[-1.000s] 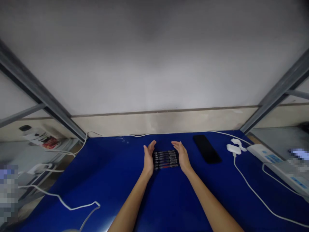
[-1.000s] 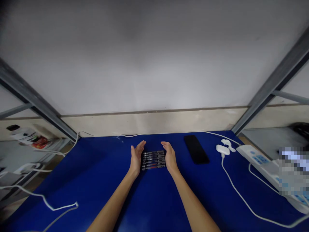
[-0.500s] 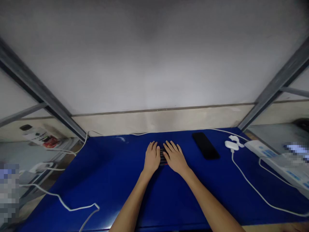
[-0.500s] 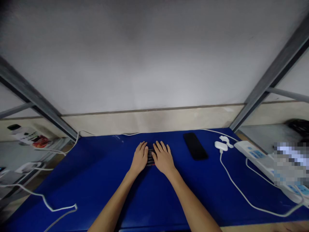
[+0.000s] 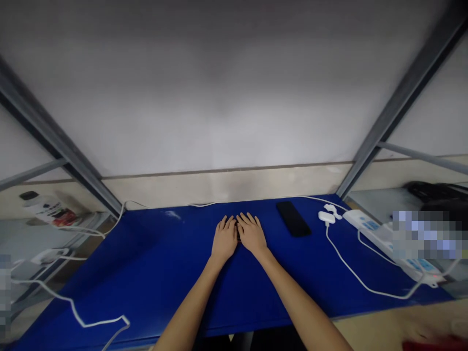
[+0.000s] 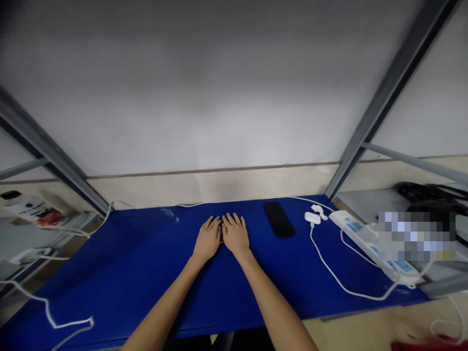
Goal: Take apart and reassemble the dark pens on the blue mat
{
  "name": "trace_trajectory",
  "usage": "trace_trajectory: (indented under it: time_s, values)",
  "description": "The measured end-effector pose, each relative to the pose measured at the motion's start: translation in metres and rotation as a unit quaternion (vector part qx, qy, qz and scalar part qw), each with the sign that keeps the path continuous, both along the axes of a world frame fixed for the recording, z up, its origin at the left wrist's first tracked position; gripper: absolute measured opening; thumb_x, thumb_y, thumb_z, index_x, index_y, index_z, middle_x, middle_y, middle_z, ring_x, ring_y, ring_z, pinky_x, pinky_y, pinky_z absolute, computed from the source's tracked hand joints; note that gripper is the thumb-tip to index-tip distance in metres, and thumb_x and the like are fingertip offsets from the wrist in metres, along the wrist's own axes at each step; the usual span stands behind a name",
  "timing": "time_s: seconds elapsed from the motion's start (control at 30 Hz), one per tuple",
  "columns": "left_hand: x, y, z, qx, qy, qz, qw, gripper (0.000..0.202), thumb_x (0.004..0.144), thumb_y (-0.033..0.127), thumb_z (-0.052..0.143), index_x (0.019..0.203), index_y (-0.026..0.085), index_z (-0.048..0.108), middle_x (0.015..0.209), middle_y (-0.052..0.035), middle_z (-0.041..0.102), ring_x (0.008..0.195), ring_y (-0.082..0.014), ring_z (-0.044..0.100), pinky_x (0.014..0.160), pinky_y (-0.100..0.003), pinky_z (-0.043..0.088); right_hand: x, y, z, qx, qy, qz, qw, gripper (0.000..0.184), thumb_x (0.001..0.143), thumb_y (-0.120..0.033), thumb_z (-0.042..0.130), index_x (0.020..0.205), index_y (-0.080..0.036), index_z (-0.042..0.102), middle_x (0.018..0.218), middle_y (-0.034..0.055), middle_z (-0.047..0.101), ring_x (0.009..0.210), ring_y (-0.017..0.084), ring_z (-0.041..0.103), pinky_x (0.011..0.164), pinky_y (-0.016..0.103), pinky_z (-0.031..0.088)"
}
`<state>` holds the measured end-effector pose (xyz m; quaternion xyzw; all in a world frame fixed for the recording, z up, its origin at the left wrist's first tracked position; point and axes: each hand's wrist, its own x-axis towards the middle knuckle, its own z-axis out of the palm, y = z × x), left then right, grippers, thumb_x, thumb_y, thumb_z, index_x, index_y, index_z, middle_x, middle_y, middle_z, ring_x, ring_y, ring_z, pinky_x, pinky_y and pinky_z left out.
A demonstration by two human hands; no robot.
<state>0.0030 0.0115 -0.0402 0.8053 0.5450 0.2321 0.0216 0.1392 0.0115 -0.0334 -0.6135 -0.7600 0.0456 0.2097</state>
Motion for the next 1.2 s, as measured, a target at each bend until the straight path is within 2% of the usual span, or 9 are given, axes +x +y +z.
trace_trajectory:
  time_s: [0.2,0.4,0.53,0.7,0.9,1.1,1.2]
  values:
    - [0.002,-0.002,0.002,-0.014,0.028,0.001,1.000,0.044,0.100,0.024,0.027,0.134,0.015,0.052,0.145,-0.0108,0.049,0.141,-0.0263,0.035,0.113,-0.050,0.032,-0.001,-0.003,0.002,-0.003,-0.004,-0.006,1.000,0.049,0.101,-0.031,0.025,0.141,-0.023,0.052,0.147,0.0030,0.049,0.141,0.023,0.034,0.117,0.045,0.018]
    - [0.003,-0.005,0.009,-0.032,0.037,0.002,0.999,0.048,0.100,0.028,0.027,0.141,0.018,0.048,0.150,-0.0068,0.043,0.145,-0.0257,0.026,0.116,-0.050,0.029,-0.004,-0.002,0.003,-0.032,-0.030,-0.012,0.999,0.053,0.100,-0.031,0.021,0.149,-0.020,0.039,0.155,0.0029,0.037,0.145,0.023,0.027,0.118,0.045,0.014]
    - [0.003,-0.003,0.008,-0.039,0.036,0.001,0.999,0.051,0.100,0.030,0.026,0.148,0.019,0.039,0.153,-0.0057,0.039,0.147,-0.0253,0.022,0.117,-0.050,0.027,-0.004,0.000,0.002,-0.043,-0.040,-0.013,0.998,0.054,0.099,-0.029,0.023,0.152,-0.022,0.033,0.158,0.0014,0.029,0.148,0.023,0.020,0.118,0.045,0.013]
    - [0.004,-0.002,0.008,-0.044,0.031,0.007,0.999,0.053,0.100,0.031,0.026,0.151,0.021,0.034,0.154,-0.0049,0.037,0.147,-0.0246,0.021,0.118,-0.050,0.026,-0.005,-0.001,0.004,-0.045,-0.048,-0.022,0.998,0.054,0.099,-0.031,0.022,0.152,-0.024,0.032,0.160,0.0005,0.025,0.149,0.023,0.017,0.118,0.046,0.014]
    - [0.005,-0.003,0.011,-0.043,0.031,0.005,0.999,0.052,0.099,0.029,0.027,0.150,0.019,0.037,0.153,-0.0067,0.038,0.147,-0.0254,0.022,0.118,-0.050,0.027,-0.005,-0.002,0.009,-0.060,-0.054,-0.029,0.996,0.054,0.100,-0.032,0.022,0.153,-0.025,0.031,0.161,0.0009,0.021,0.149,0.024,0.015,0.118,0.047,0.015]
    - [0.005,-0.004,0.012,-0.038,0.043,0.009,0.998,0.052,0.100,0.029,0.025,0.148,0.017,0.039,0.153,-0.0068,0.038,0.147,-0.0255,0.023,0.118,-0.049,0.028,-0.005,-0.006,0.010,-0.030,-0.039,-0.031,0.998,0.053,0.100,-0.034,0.023,0.151,-0.026,0.036,0.161,0.0031,0.020,0.149,0.023,0.016,0.118,0.046,0.017]
    - [0.004,-0.006,0.016,-0.036,0.043,0.008,0.998,0.051,0.099,0.027,0.026,0.148,0.019,0.040,0.153,-0.0069,0.038,0.146,-0.0262,0.025,0.116,-0.051,0.031,-0.005,-0.008,0.011,0.008,-0.037,-0.055,0.998,0.055,0.101,-0.036,0.020,0.151,-0.021,0.035,0.161,0.0075,0.017,0.149,0.025,0.015,0.117,0.049,0.017]
